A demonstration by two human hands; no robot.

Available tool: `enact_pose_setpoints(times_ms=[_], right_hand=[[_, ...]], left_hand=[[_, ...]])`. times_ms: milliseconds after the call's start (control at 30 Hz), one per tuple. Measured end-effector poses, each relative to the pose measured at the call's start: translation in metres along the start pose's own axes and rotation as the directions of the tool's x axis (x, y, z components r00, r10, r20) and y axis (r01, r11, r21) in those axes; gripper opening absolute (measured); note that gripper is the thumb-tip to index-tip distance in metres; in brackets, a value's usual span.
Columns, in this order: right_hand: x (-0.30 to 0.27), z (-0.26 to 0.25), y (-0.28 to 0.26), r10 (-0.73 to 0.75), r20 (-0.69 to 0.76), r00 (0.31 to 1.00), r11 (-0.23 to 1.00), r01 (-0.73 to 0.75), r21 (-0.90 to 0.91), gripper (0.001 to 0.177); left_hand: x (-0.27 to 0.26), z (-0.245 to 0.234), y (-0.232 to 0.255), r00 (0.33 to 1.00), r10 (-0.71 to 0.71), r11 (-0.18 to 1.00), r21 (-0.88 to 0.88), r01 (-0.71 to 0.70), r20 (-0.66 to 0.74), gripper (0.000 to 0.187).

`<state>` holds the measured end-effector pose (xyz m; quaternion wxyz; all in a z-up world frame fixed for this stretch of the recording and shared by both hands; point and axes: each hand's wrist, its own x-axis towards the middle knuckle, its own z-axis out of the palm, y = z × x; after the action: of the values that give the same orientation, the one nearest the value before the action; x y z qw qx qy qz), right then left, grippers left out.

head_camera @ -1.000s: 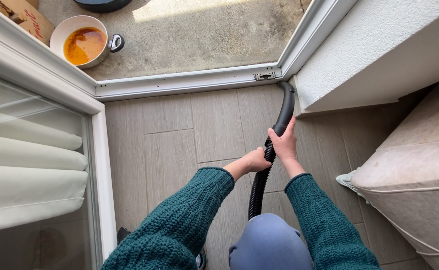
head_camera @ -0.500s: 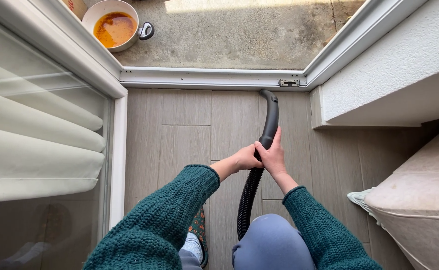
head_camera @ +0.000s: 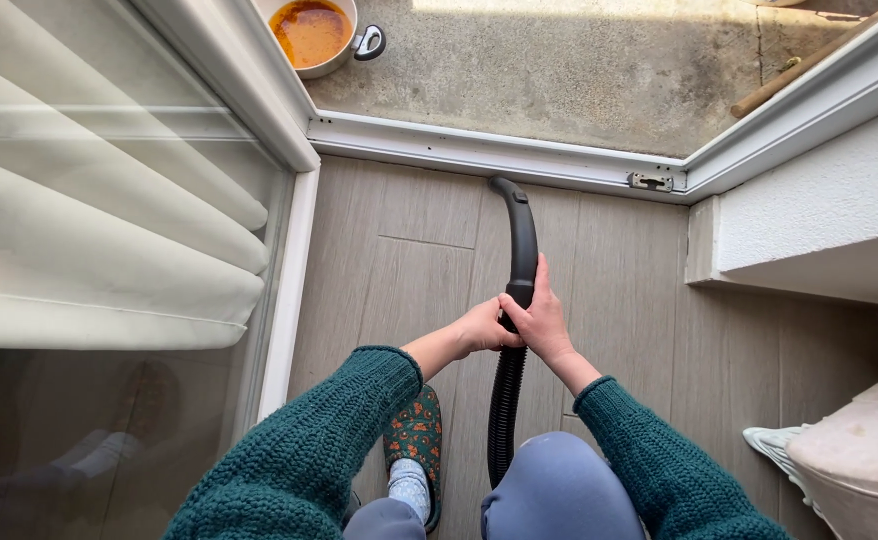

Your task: The person vacuums a tiled floor in a home, starting near a sliding glass door and moving through a dining area into a kitchen. They use a vacuum cleaner with a floor head and a flexible hose, cleaning along baseboards, under furniture, and around appliances.

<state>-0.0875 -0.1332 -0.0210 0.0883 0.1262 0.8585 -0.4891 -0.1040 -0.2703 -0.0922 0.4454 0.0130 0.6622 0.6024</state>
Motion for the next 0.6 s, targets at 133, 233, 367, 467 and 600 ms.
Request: enact_pose_setpoints(times_ms=[133,233,367,467,600], right_hand=[[0.017,0.028,0.011,-0.061,0.046,0.997,0.998,0.062,-0.008,0.103],[0.031,0.044,0.012,-0.127,0.107,0.986,0.992,0.128,-0.003,0.103],[0.051,0.061,0.0,-0.216,0.177,0.96,0.976,0.215,0.021,0.103],[0.061,0.076,-0.007,-0.235,0.224,0.946,0.971,0.237,0.021,0.103],[0.079,0.095,-0.017,-0.224,0.293,0.93,0.974,0.219,0.049,0.104]], left_hand=[[-0.008,-0.022,-0.011,0.998,-0.014,1.0,-0.007,0.013,-0.054,0.081],[-0.023,-0.038,0.003,0.996,-0.04,0.997,-0.067,0.035,-0.078,0.086],[-0.027,-0.06,0.012,0.991,-0.059,0.993,-0.105,0.047,-0.118,0.084],[-0.027,-0.078,0.002,0.987,-0.07,0.988,-0.148,0.048,-0.143,0.082],[-0.025,-0.105,0.001,0.98,-0.102,0.984,-0.161,0.075,-0.169,0.077]])
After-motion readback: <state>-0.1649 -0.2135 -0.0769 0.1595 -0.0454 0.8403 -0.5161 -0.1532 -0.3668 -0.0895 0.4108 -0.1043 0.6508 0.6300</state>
